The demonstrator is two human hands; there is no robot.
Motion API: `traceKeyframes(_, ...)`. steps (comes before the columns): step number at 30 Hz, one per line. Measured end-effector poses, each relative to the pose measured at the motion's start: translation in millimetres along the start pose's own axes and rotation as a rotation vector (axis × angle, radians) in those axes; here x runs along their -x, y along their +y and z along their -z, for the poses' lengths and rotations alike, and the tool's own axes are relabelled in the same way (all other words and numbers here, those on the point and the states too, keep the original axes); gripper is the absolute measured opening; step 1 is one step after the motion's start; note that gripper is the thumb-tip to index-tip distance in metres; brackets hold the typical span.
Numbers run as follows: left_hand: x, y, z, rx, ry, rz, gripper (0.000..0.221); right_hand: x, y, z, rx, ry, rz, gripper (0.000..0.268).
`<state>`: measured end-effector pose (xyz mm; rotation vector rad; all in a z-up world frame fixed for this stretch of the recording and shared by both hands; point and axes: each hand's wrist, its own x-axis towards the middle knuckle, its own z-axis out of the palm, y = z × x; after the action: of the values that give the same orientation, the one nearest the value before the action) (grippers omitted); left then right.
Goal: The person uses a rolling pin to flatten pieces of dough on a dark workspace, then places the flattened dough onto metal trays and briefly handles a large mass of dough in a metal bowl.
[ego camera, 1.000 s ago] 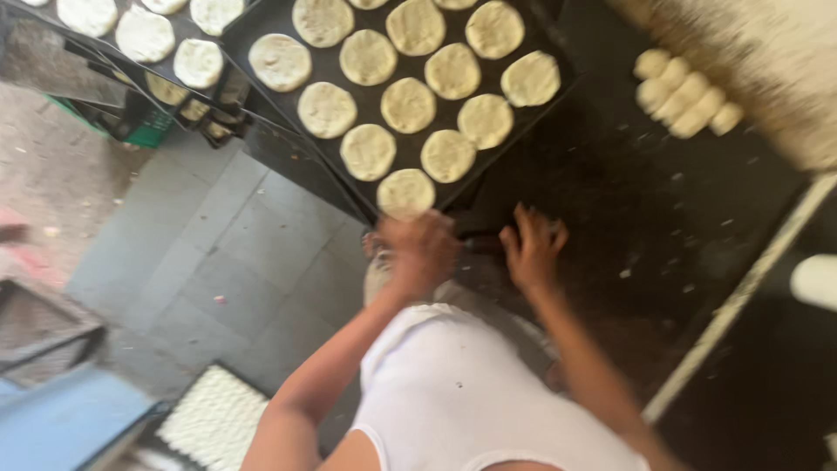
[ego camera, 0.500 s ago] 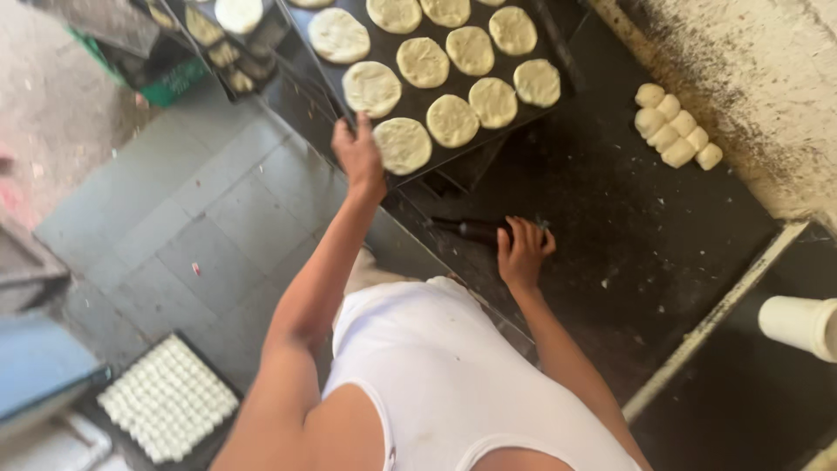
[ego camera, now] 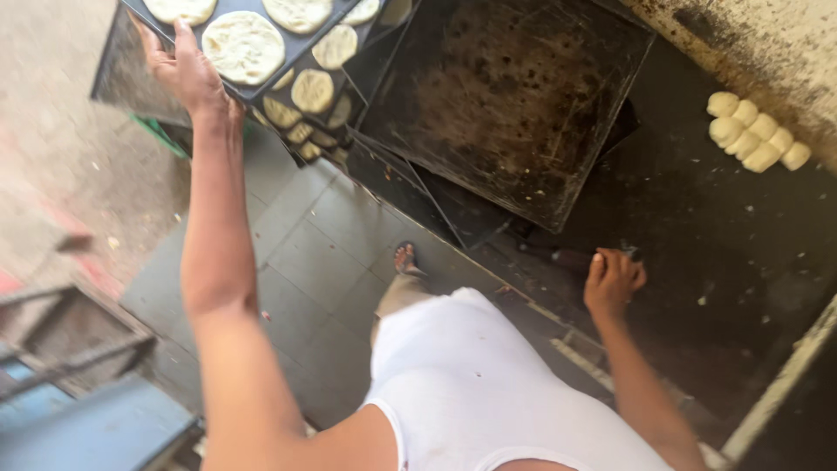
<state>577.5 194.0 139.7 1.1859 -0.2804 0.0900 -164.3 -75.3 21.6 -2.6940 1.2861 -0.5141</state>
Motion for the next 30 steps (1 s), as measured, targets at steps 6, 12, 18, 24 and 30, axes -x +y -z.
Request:
traceKeyframes(6,-10.1,-141.1,75.9,-0.884,-0.262,-0.104,0.066,-13.3,-3.4,-1.5,0.124,-0.008,-0.032,0.028)
traceKeyframes(12,8.2,-150.6,69.6,-1.198,-0.321,0.131,0.035,-9.2,1.8,-7.1,0.096,-0.031,-0.085,0.024)
traceKeyframes(18,148.5,-97.6,-43.6,-0.652,-0.252,-0.414,0.007,-13.7,-12.0,23.9,-0.027,0.051,-0.152,0.03)
traceKeyframes(24,460.5,4.8,-202.7,-0.394,-1.576,-0.565,0.043,-35.3,62.9,44.0,-0.216,0.29,-0.222,0.022)
traceKeyframes(30,584.6,-20.6,-296.0,-0.839,-1.448,-0.764,0.064,-81.4,225.0,27.8,-0.407,0.478,-0.088,0.016)
